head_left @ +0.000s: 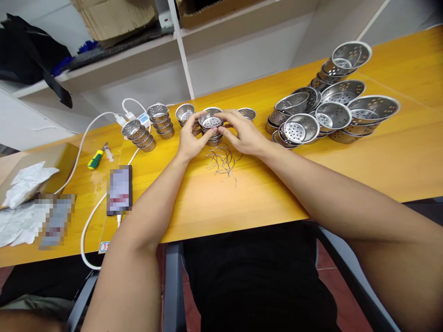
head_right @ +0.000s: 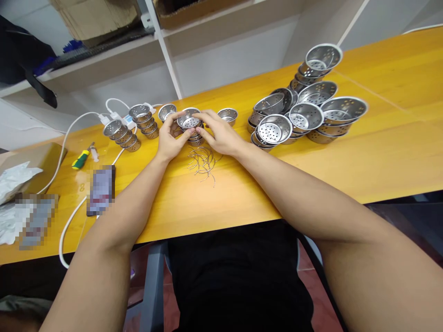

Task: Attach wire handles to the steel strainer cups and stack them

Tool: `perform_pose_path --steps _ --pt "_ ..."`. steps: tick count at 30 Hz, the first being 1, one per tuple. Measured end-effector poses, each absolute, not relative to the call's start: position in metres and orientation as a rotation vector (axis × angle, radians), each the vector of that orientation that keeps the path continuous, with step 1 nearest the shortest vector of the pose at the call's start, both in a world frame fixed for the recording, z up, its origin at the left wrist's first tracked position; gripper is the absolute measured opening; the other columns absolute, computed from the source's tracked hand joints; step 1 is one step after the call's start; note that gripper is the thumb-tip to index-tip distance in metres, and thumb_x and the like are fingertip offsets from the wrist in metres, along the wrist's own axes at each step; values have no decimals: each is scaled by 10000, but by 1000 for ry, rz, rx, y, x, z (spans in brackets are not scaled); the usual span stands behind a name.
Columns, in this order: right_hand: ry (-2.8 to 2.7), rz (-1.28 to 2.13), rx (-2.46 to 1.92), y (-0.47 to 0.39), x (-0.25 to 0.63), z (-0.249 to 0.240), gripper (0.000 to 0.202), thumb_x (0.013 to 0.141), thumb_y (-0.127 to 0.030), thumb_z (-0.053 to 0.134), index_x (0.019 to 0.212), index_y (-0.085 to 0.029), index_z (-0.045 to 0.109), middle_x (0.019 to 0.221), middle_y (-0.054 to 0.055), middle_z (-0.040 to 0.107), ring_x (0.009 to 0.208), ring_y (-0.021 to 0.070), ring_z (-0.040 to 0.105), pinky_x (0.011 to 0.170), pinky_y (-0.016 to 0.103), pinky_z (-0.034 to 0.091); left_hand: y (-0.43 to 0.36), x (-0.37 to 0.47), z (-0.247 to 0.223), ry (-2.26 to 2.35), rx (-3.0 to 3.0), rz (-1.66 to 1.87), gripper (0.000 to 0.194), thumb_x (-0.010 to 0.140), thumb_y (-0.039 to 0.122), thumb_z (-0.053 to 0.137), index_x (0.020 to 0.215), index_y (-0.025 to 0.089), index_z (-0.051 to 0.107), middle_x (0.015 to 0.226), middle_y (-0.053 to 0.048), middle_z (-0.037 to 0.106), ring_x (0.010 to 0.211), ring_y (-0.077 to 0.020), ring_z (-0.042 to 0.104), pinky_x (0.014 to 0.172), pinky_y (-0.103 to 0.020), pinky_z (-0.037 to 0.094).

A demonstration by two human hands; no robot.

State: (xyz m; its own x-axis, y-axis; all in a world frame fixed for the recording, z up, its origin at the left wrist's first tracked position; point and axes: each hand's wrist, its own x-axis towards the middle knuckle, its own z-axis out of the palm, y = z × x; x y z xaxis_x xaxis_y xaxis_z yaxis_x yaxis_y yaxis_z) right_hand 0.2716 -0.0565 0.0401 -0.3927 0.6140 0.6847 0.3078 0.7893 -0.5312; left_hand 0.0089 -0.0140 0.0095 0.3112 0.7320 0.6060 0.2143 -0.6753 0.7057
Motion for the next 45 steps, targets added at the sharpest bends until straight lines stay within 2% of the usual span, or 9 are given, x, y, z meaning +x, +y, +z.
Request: perform_pose_path --steps 8,14,17,21,25,30,35,39,45 --pt "-2040 422 -799 -57 276 45 656 1182 -521 705 1806 -326 655 1790 168 676 1693 487 613 1442 813 496 -1 5 -1 750 2165 1295 1208 949 895 922 1911 395 389 1977 -177 487 1816 -430 575 1449 -604 592" --pt "-2083 425 -826 -51 277 37 817 1161 -464 709 1938 -328 494 1884 171 568 1781 476 528 1476 775 475 3 10 -8 829 2186 1303 1142 1065 846 814 1967 431 249 1980 -166 453 1848 -430 519 1485 -627 544" --pt "-2106 412 -870 -54 274 38 970 1130 -426 723 2000 -255 332 1935 219 479 1800 492 503 1507 753 429 2 12 -14 897 2117 1353 1135 1080 822 806 1958 469 179 1971 -181 425 1769 -432 603 1396 -653 629" --pt "-2036 358 -1192 -62 276 49 990 1141 -413 653 1998 -149 233 1917 299 433 1726 550 566 1455 784 461 0 9 -13 1111 2009 1475 924 1037 774 900 1762 395 471 1677 -194 635 1372 -342 804 1123 -568 779" --pt "-2036 344 -1617 -67 280 59 942 1116 -356 655 1920 -15 303 1827 405 489 1588 634 661 1343 835 522 -6 8 -2 1225 2059 1508 569 1082 742 871 1327 282 644 1232 -91 711 1039 -224 767 918 -434 771" --pt "-2072 345 -1829 -65 280 59 497 1112 -244 619 1575 -91 715 1624 318 699 1442 545 765 1278 715 603 -17 15 6 1272 2064 1486 492 1090 671 890 1186 264 632 1206 -76 707 974 -189 734 779 -329 703" --pt "-1861 253 -1447 -48 291 44 336 1179 -485 660 1374 -232 765 1445 219 763 1381 487 750 1300 733 576 -14 11 8 1239 2050 1559 557 1096 786 803 1225 272 630 1237 -84 703 1077 -230 745 1007 -465 746" --pt "-1743 229 -1127 -44 297 46 547 1159 -836 634 1196 -294 702 1332 190 739 1187 431 761 1171 750 656 -7 0 16 1184 2052 1737 717 1020 793 871 1449 281 611 1551 -164 619 1539 -392 621 1420 -662 541" --pt "-1799 327 -942 -68 286 65 504 1153 -792 684 1293 -311 737 1443 164 665 1242 412 730 1088 743 717 -22 3 36 1103 2114 1745 909 976 867 853 1633 319 548 1751 -178 527 1775 -482 419 1538 -736 352"
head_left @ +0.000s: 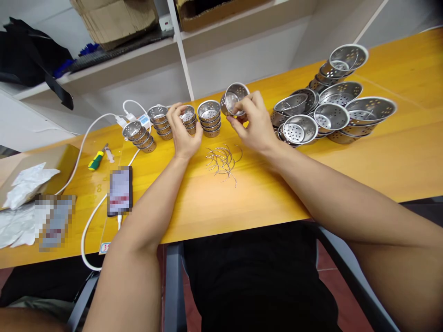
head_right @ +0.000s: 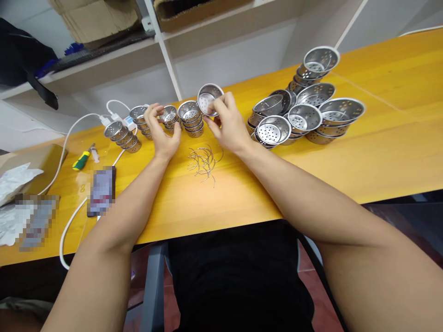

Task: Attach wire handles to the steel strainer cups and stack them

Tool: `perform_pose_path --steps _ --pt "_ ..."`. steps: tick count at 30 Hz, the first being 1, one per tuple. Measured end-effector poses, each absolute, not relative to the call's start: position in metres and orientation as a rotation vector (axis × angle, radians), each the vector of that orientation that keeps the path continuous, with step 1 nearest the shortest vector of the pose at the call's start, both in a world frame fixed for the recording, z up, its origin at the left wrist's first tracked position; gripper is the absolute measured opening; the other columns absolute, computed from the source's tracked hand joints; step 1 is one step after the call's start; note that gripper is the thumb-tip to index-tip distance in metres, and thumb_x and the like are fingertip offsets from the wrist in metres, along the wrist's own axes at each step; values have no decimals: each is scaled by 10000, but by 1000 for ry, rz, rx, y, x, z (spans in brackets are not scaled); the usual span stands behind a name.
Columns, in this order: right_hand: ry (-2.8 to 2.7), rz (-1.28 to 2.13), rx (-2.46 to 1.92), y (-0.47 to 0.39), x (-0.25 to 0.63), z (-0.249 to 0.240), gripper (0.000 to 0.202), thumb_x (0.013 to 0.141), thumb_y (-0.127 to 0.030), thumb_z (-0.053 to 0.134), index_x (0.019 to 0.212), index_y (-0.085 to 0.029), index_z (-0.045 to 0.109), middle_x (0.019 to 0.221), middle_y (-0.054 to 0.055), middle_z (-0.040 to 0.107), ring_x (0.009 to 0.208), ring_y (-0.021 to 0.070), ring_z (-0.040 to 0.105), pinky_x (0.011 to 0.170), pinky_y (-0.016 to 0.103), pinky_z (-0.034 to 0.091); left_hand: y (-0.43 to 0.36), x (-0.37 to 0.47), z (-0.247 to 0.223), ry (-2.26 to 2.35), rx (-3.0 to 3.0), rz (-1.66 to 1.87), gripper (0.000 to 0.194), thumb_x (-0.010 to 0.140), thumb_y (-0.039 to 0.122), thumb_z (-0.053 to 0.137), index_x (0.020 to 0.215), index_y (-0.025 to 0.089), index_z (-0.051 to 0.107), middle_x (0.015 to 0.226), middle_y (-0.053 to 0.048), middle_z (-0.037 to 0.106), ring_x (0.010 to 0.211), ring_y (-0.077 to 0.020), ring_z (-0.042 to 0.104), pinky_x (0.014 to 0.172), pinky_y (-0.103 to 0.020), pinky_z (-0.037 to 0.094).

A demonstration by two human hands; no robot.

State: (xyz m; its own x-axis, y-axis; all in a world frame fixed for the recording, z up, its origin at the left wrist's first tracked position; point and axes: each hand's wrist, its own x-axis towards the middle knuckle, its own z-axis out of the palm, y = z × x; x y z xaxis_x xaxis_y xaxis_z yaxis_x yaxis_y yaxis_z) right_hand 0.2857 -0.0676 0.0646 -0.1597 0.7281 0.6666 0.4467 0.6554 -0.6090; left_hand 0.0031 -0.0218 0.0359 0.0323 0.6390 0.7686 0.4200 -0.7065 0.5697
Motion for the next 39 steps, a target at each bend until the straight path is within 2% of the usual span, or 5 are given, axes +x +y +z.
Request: perform_pose_path --steps 4,9,23,34,39 --pt "-1875 446 -845 -83 274 66 446 1131 -720 756 1367 -342 777 1494 158 663 1432 482 681 1142 778 701 -35 17 41 865 2288 1505 978 1042 988 631 1766 346 485 1830 -168 520 1833 -509 416 1530 -769 363" --pt "-1986 516 -766 -96 261 66 394 1117 -696 736 1248 -324 732 1284 135 724 1153 390 729 1007 678 747 -40 25 41 670 2417 1392 934 1124 943 531 1847 367 400 1866 -142 551 1803 -466 522 1558 -692 379" --pt "-2133 547 -710 -96 272 75 595 1081 -710 727 1533 -322 731 1394 134 763 1082 358 780 1038 609 731 -31 32 41 586 2156 1332 858 1049 969 706 1640 353 620 1511 -110 769 1559 -410 758 1410 -663 572" --pt "-2060 511 -769 -94 283 78 525 1093 -834 723 1213 -336 836 1343 147 744 1307 455 740 1218 781 652 -14 9 28 586 2060 1201 783 979 903 861 1503 331 758 1389 -75 864 1267 -319 872 1252 -581 679" --pt "-2006 549 -788 -87 281 69 569 1075 -894 749 1180 -340 824 1347 153 745 1374 463 722 1280 790 628 -13 5 28 608 2102 1232 849 950 913 893 1577 366 724 1498 -92 843 1425 -345 832 1343 -607 613"
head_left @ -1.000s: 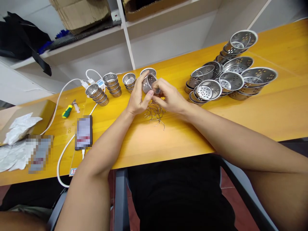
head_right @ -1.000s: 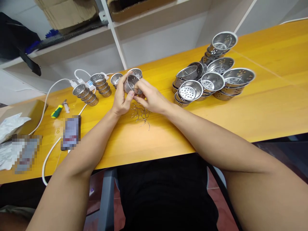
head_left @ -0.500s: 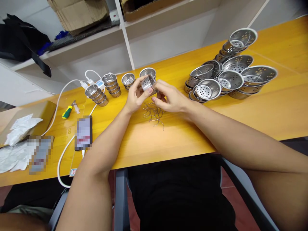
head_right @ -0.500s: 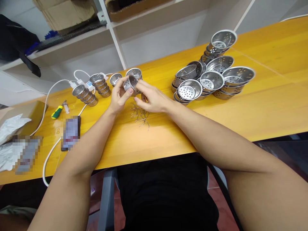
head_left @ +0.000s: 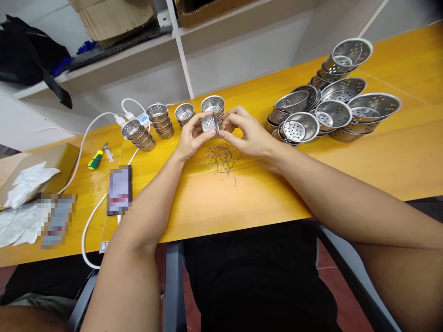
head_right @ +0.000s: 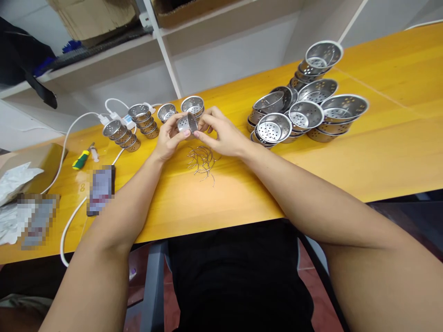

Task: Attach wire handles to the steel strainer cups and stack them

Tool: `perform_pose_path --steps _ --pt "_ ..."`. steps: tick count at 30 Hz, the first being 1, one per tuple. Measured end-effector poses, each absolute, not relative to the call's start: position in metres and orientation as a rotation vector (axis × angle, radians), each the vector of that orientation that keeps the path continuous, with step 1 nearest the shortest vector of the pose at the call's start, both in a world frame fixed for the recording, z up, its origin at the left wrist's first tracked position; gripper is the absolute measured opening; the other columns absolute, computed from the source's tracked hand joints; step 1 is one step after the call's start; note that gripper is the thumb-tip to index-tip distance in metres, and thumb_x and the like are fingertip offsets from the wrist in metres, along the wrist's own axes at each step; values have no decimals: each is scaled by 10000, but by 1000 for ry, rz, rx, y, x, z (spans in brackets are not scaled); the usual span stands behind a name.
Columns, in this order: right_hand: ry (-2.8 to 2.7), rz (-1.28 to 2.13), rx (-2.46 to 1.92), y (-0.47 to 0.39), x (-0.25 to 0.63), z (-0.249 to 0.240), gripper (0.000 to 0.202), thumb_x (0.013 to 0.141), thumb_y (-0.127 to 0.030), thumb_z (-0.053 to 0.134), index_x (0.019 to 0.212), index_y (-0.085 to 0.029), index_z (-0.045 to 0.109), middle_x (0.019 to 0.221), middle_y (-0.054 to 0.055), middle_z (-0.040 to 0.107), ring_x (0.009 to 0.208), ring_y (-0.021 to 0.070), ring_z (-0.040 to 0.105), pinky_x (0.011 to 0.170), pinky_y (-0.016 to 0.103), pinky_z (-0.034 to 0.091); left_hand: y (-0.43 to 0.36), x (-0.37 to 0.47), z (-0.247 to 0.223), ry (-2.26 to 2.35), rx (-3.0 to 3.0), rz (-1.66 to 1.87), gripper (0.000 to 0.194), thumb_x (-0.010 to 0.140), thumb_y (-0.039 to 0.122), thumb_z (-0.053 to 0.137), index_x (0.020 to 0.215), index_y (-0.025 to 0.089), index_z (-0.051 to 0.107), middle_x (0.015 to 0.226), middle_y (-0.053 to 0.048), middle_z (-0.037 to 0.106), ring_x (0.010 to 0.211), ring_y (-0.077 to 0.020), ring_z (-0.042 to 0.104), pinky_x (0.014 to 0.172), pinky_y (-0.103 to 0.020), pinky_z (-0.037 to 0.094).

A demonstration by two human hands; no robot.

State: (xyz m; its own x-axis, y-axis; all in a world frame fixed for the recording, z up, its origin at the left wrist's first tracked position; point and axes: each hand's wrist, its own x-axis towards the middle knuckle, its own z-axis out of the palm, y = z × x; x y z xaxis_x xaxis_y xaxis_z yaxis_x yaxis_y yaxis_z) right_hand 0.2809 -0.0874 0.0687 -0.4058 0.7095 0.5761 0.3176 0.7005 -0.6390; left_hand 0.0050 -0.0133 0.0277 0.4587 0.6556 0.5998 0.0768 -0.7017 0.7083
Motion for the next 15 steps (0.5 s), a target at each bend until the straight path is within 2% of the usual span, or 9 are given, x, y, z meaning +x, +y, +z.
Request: perform_pose_path --steps 8,15 --pt "-1893 725 -678 -79 273 55 552 999 -852 890 1019 -309 791 1394 150 797 1439 439 741 1367 765 559 -12 2 30 599 2094 1206 895 860 922 970 1505 339 759 1452 -95 869 1347 -342 867 1293 -601 652" --pt "-1818 886 -649 -73 270 51 662 883 -931 961 983 -301 780 1392 156 824 1473 421 754 1388 737 544 -18 4 32 628 2060 1210 909 818 904 1006 1457 302 770 1457 -116 870 1275 -318 882 1179 -516 703"
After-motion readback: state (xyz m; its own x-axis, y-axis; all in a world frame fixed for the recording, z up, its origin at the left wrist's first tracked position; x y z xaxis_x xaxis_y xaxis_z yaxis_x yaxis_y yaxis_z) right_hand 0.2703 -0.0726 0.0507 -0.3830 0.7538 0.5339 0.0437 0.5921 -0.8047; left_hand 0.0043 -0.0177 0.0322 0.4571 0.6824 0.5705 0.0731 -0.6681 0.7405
